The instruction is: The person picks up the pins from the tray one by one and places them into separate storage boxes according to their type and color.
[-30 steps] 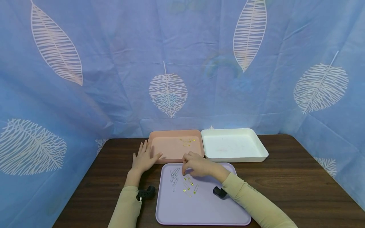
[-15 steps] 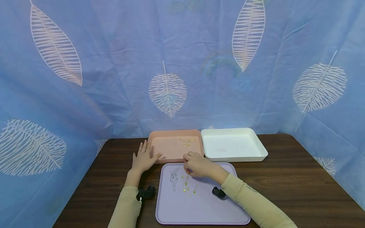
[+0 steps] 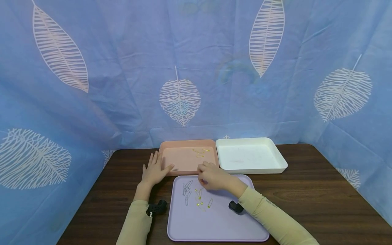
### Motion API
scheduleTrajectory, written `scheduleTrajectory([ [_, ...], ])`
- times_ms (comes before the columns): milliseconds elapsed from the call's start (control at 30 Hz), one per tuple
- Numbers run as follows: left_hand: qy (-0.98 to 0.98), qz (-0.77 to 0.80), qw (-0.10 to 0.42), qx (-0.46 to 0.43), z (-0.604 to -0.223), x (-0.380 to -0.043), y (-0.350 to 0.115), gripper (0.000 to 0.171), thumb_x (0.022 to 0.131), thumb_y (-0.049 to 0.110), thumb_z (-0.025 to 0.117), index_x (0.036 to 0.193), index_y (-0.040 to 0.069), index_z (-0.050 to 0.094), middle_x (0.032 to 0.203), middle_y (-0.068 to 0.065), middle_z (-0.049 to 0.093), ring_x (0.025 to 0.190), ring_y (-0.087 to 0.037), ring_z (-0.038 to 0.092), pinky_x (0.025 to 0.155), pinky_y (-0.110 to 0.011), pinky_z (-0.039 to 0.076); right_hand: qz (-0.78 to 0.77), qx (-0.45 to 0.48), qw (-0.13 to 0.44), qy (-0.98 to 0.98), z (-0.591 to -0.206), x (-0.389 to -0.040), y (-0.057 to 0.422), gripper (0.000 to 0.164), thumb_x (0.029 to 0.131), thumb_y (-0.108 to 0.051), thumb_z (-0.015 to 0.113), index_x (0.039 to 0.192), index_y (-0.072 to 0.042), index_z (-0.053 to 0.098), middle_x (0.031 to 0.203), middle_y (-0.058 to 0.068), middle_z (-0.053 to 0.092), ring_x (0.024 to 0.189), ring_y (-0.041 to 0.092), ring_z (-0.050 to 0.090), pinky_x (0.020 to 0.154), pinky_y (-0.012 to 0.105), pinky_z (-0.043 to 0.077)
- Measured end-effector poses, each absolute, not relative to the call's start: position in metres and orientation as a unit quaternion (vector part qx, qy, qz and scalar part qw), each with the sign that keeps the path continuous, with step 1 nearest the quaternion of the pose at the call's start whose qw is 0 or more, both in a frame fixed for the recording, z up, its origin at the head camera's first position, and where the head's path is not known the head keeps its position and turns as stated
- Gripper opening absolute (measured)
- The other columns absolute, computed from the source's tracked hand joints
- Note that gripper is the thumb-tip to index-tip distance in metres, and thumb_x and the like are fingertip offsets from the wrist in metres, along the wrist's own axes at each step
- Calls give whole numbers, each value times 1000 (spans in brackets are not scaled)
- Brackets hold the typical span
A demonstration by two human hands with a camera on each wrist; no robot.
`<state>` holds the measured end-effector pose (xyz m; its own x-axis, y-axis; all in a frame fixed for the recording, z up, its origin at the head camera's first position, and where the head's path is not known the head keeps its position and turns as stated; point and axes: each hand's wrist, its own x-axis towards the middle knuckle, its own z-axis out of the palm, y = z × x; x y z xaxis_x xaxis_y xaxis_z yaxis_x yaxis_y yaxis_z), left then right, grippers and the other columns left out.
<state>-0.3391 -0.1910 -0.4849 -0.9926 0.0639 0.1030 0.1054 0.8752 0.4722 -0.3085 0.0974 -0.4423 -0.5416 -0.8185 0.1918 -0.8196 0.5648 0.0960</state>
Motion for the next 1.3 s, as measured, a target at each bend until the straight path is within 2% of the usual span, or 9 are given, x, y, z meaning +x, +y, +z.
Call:
scheduleTrajectory([
  [300, -967, -246, 45, -42, -485, -339, -191, 102, 86, 75, 46, 159, 15, 5, 165, -14, 6, 153, -36, 2, 111, -76, 6, 59, 469, 154, -868, -430, -315, 99, 18, 76, -15, 75, 67, -22, 61, 90, -4, 49, 82, 12, 37, 72, 25, 33],
  [433, -968, -244, 44, -40, -485, -339, -191, 102, 86, 75, 45, 159, 14, 7, 165, -13, 6, 153, -35, 2, 111, -76, 7, 82, 466, 174, -863, -425, -321, 98, 16, 75, -11, 75, 70, -20, 63, 93, -1, 49, 84, 15, 39, 76, 30, 36],
  [633, -968, -246, 38, -40, -485, -339, -191, 102, 87, 75, 45, 159, 16, 4, 166, -13, 4, 153, -35, 0, 111, -76, 5, 124, 439, 168, -874, -424, -334, 96, 15, 80, -12, 74, 74, -20, 63, 101, 1, 50, 93, 20, 42, 87, 39, 37],
  [833, -968, -244, 37, -41, -486, -340, -191, 102, 86, 76, 44, 159, 17, 3, 166, -12, 4, 153, -35, 1, 111, -76, 6, 199, 421, 189, -864, -426, -349, 91, 16, 79, -6, 74, 73, -17, 63, 99, 5, 51, 90, 22, 44, 84, 41, 36],
  [1100, -968, -243, 40, -40, -486, -340, -192, 100, 87, 74, 46, 159, 16, 5, 166, -13, 5, 153, -35, 2, 111, -76, 6, 295, 362, 142, -873, -429, -365, 84, 17, 79, -5, 76, 71, -15, 64, 96, 7, 53, 99, 27, 46, 91, 46, 37],
  [1300, -968, -246, 35, -38, -485, -340, -191, 101, 87, 75, 46, 159, 17, 4, 166, -12, 3, 154, -33, -1, 111, -75, 5, 310, 329, 149, -880, -434, -378, 83, 13, 79, -7, 76, 72, -13, 67, 99, 11, 60, 105, 33, 50, 105, 57, 29],
])
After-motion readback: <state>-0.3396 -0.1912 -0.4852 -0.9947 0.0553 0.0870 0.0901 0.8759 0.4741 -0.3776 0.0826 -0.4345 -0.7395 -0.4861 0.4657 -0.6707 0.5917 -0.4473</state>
